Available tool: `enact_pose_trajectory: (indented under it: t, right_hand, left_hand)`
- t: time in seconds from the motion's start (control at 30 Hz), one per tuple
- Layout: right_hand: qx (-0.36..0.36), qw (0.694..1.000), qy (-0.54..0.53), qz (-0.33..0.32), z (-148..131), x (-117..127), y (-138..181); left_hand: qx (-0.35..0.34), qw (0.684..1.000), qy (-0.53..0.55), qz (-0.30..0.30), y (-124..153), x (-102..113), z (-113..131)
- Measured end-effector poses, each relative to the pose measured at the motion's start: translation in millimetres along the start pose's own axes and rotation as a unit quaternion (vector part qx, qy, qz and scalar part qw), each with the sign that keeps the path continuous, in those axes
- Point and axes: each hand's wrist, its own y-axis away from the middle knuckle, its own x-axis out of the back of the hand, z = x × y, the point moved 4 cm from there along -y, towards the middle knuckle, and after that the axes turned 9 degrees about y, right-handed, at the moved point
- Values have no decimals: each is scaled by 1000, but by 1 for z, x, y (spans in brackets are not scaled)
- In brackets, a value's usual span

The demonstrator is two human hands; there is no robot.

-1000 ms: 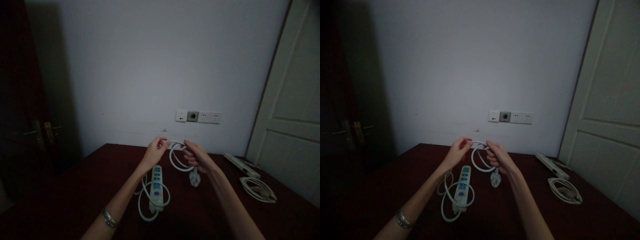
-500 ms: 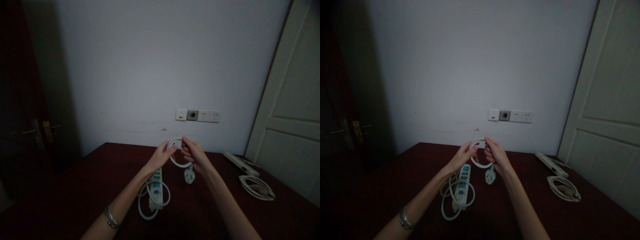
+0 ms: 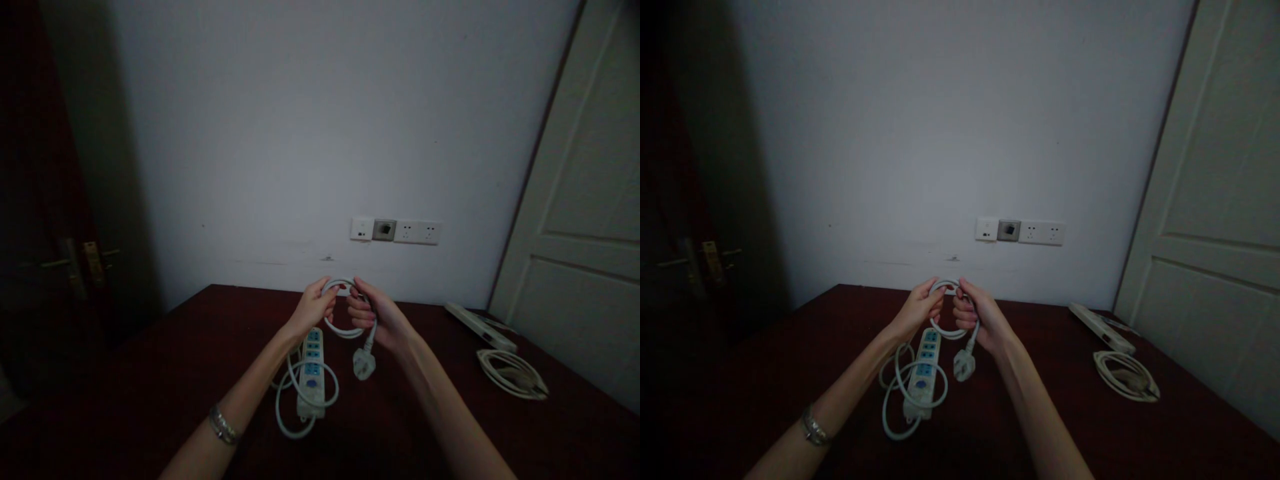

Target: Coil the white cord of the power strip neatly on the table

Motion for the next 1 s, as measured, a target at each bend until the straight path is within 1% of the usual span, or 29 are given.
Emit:
enact_pose_trajectory:
  t: [0.1,0.17,0.23,0.3,0.4,0.47,0.57,0.63,0.7,0.77,0.8,0.87,0.93,0.97,1.0]
  right_hand:
    - [-20,999,13,-23,5,-2,-1]
    - [-24,999,18,-31,5,-2,-1]
    - [-21,999,14,-31,4,0,-1]
    - [-15,1000,15,-23,4,1,-1]
    - [-6,1000,27,3,5,3,-3]
    - [-5,1000,27,11,6,3,-4]
    - [-5,1000,12,-1,8,2,-7]
    - [-8,1000,2,-8,8,2,-8]
    - [-16,1000,-1,-5,7,5,-8]
    - [-20,1000,7,5,5,8,-8]
    - [-19,1000,13,8,3,10,-8]
    - [-10,1000,22,13,-2,15,-6]
    - [8,1000,23,17,-10,20,-2]
    - [19,999,23,21,-14,22,0]
    - [31,999,23,26,-19,25,3]
  left_hand:
    - [-29,993,-105,34,1,-2,-2]
    - [-58,981,-175,56,3,-4,1]
    - [-87,968,-221,82,4,-4,4]
    - [-94,960,-240,107,4,-3,5]
    - [-82,958,-237,142,3,0,2]
    - [-91,954,-238,159,3,1,2]
    - [-124,943,-257,172,4,0,3]
    - [-123,945,-254,166,3,-1,2]
    - [-80,961,-224,142,1,-2,-1]
    - [-33,978,-182,94,0,-3,-3]
    - [-20,985,-160,58,0,-3,-3]
    - [8,993,-114,-36,1,-2,-1]
    - [69,986,-74,-135,5,4,-3]
    - [104,978,-60,-172,7,10,-5]
    - [131,971,-50,-195,9,17,-7]
